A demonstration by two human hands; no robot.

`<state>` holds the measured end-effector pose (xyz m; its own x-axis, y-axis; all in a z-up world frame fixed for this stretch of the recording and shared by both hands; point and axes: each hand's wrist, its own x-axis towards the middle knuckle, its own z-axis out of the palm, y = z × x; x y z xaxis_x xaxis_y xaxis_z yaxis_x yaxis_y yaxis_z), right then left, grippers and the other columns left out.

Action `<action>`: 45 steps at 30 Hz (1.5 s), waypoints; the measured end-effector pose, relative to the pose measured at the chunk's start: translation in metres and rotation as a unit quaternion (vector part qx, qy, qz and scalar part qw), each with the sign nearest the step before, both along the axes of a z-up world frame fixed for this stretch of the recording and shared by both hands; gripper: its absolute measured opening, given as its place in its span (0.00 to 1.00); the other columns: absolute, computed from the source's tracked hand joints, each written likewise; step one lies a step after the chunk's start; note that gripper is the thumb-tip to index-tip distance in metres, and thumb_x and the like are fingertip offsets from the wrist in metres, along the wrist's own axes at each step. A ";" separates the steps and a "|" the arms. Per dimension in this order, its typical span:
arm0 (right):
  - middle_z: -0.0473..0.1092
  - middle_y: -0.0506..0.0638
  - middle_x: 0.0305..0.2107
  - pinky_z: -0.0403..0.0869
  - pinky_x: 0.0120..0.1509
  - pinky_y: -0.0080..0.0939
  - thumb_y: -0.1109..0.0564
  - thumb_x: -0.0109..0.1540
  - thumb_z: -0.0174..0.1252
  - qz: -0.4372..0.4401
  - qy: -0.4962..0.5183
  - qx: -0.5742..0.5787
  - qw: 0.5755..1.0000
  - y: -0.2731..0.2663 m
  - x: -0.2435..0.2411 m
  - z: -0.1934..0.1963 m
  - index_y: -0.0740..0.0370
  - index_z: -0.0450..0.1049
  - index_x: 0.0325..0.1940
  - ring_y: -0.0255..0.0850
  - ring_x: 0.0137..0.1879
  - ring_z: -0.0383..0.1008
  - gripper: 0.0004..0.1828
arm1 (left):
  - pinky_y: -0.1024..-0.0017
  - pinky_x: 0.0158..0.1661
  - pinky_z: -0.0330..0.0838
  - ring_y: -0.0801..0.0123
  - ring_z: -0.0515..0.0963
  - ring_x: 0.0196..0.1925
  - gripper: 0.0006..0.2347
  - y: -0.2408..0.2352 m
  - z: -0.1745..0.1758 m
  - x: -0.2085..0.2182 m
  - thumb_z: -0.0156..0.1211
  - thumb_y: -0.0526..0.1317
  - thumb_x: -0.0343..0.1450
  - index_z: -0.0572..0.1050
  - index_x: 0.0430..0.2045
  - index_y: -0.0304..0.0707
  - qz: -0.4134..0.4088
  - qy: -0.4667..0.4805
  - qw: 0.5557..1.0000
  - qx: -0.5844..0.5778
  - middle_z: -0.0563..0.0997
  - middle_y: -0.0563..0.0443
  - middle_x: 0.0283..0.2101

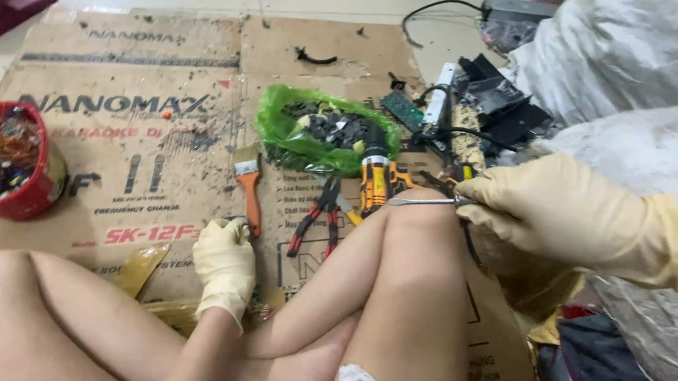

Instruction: The person sits on the floor and uses a screwdriver to remove screws from a small electronic component. They then use pliers to pull apart the casing and remove internal parts.

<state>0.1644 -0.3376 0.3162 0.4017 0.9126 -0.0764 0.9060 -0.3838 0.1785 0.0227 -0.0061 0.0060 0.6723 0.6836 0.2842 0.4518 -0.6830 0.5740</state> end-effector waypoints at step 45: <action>0.75 0.45 0.24 0.76 0.26 0.46 0.44 0.59 0.57 0.016 -0.048 -0.004 0.999 -0.035 0.002 0.023 0.47 0.75 0.42 0.48 0.21 0.76 0.12 | 0.61 0.36 0.72 0.54 0.78 0.32 0.07 -0.020 0.012 0.020 0.61 0.37 0.65 0.84 0.33 0.44 -0.003 -0.017 1.000 -0.014 0.80 0.47 0.37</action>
